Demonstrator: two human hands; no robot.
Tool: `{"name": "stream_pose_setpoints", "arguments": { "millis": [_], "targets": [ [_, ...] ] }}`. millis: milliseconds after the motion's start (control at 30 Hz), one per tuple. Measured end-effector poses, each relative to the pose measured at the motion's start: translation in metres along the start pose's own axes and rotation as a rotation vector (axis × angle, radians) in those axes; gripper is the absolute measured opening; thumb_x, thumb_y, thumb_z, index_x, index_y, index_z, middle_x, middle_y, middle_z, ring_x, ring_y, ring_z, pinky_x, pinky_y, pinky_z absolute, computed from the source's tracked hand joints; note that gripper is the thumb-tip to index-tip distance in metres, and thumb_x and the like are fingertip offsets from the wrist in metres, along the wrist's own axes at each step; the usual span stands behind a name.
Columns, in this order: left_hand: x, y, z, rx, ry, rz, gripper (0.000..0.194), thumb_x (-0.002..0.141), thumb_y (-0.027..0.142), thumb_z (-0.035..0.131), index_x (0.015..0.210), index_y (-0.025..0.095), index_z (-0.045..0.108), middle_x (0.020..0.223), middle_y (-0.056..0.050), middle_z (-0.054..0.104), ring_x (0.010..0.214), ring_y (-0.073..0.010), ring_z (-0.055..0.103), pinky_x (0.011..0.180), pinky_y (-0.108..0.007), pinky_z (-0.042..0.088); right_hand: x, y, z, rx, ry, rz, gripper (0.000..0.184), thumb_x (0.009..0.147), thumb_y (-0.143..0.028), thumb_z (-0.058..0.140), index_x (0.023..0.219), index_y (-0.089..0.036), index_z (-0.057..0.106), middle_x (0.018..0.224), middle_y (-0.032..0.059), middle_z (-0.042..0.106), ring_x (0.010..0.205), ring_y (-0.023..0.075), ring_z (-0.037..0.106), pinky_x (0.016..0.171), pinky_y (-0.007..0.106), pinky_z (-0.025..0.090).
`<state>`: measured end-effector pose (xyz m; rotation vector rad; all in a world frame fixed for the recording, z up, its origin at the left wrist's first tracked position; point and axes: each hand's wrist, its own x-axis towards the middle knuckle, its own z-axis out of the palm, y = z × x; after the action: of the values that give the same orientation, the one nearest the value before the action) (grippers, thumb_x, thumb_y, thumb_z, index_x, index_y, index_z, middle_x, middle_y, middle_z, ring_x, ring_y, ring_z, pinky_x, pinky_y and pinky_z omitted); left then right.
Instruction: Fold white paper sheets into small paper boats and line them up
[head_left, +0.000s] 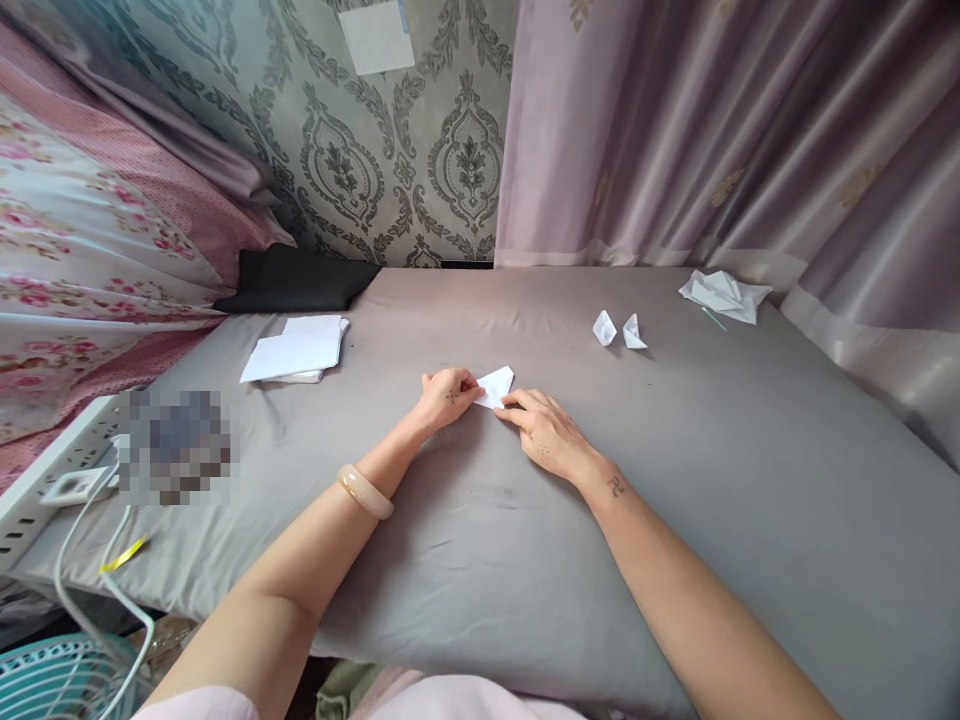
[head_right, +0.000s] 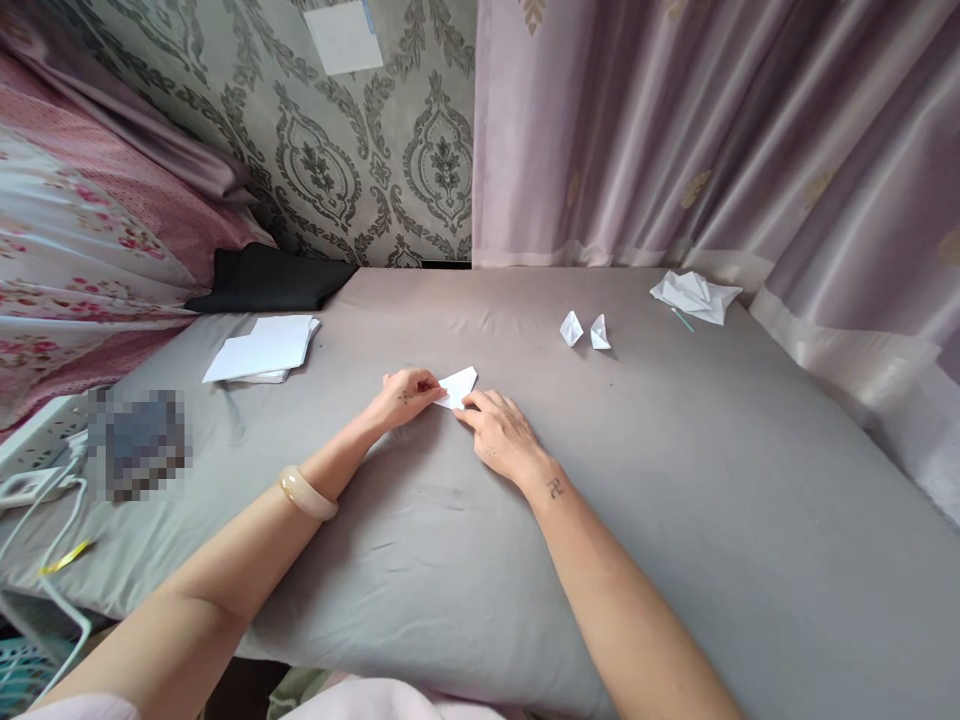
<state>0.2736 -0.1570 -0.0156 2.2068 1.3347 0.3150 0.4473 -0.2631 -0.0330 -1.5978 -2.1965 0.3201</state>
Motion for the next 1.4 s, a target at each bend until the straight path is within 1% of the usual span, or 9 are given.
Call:
{"name": "stream_pose_setpoints", "arguments": {
  "millis": [233, 400, 567, 733, 833, 933, 1100, 1300, 1400],
  "targets": [
    [0.002, 0.001, 0.001, 0.026, -0.009, -0.024, 0.020, 0.082, 0.035, 0.055, 0.080, 0.018, 0.065, 0.080, -0.002, 0.070, 0.083, -0.0207, 0.062, 0.096, -0.042, 0.029, 0.001, 0.001, 0.001, -0.022, 0.013, -0.017, 0.049, 0.085, 0.000, 0.039, 0.118, -0.025, 0.066, 0.119, 0.0051, 0.061, 0.109, 0.0201, 0.051, 0.093, 0.037, 0.043],
    [0.005, 0.002, 0.000, 0.047, -0.027, -0.045, 0.020, 0.082, 0.036, 0.055, 0.079, 0.019, 0.066, 0.078, -0.002, 0.070, 0.085, -0.0226, 0.062, 0.093, -0.042, 0.031, 0.003, 0.001, 0.002, -0.013, 0.062, -0.106, 0.046, 0.085, 0.001, 0.036, 0.111, -0.020, 0.068, 0.122, 0.0054, 0.061, 0.109, 0.0181, 0.055, 0.096, 0.034, 0.043],
    [0.011, 0.001, 0.000, 0.061, -0.047, -0.068, 0.020, 0.079, 0.037, 0.057, 0.076, 0.020, 0.065, 0.079, -0.003, 0.070, 0.086, -0.0237, 0.062, 0.092, -0.041, 0.032, 0.006, 0.002, 0.002, -0.045, 0.039, -0.153, 0.043, 0.085, 0.001, 0.036, 0.109, -0.016, 0.066, 0.122, 0.0070, 0.063, 0.105, 0.0195, 0.057, 0.094, 0.034, 0.046],
    [0.014, 0.001, 0.000, 0.053, -0.054, -0.085, 0.021, 0.079, 0.039, 0.058, 0.074, 0.020, 0.064, 0.077, -0.003, 0.069, 0.086, -0.0236, 0.061, 0.091, -0.041, 0.032, 0.012, 0.003, -0.002, -0.119, 0.000, -0.183, 0.038, 0.084, 0.002, 0.038, 0.102, -0.016, 0.065, 0.118, 0.0082, 0.065, 0.104, 0.0204, 0.058, 0.090, 0.034, 0.045],
    [0.016, 0.000, 0.002, 0.038, -0.056, -0.089, 0.023, 0.078, 0.042, 0.059, 0.074, 0.020, 0.063, 0.075, -0.001, 0.068, 0.084, -0.0221, 0.061, 0.090, -0.040, 0.033, 0.016, 0.004, -0.004, -0.133, -0.021, -0.191, 0.034, 0.084, 0.001, 0.039, 0.097, -0.017, 0.065, 0.110, 0.0078, 0.066, 0.099, 0.0197, 0.059, 0.086, 0.032, 0.045],
    [0.017, -0.002, 0.004, 0.031, -0.047, -0.092, 0.026, 0.079, 0.045, 0.059, 0.073, 0.020, 0.063, 0.073, 0.000, 0.068, 0.081, -0.0211, 0.061, 0.090, -0.040, 0.033, 0.018, 0.006, -0.004, -0.128, -0.015, -0.192, 0.032, 0.084, 0.001, 0.040, 0.094, -0.018, 0.064, 0.106, 0.0073, 0.066, 0.095, 0.0190, 0.058, 0.084, 0.031, 0.044],
    [0.017, -0.002, 0.005, 0.031, -0.038, -0.100, 0.029, 0.079, 0.047, 0.058, 0.073, 0.020, 0.062, 0.076, -0.001, 0.068, 0.081, -0.0213, 0.060, 0.089, -0.040, 0.034, 0.017, 0.009, -0.001, -0.098, -0.005, -0.206, 0.031, 0.086, -0.001, 0.039, 0.096, -0.019, 0.062, 0.105, 0.0074, 0.066, 0.095, 0.0194, 0.057, 0.085, 0.033, 0.043],
    [0.016, 0.004, 0.001, 0.041, -0.062, -0.108, 0.037, 0.081, 0.053, 0.054, 0.070, 0.019, 0.062, 0.069, -0.001, 0.064, 0.075, -0.0205, 0.059, 0.089, -0.040, 0.034, 0.015, 0.009, 0.000, -0.060, 0.017, -0.202, 0.033, 0.084, 0.001, 0.039, 0.096, -0.019, 0.063, 0.108, 0.0075, 0.066, 0.101, 0.0196, 0.057, 0.087, 0.033, 0.043],
    [0.016, 0.007, -0.002, 0.040, -0.074, -0.115, 0.040, 0.082, 0.055, 0.050, 0.070, 0.019, 0.062, 0.069, -0.001, 0.064, 0.075, -0.0204, 0.059, 0.089, -0.040, 0.034, 0.015, 0.009, 0.000, -0.059, 0.017, -0.197, 0.034, 0.084, 0.001, 0.039, 0.097, -0.018, 0.064, 0.109, 0.0075, 0.066, 0.100, 0.0198, 0.058, 0.087, 0.034, 0.043]
  ]
}}
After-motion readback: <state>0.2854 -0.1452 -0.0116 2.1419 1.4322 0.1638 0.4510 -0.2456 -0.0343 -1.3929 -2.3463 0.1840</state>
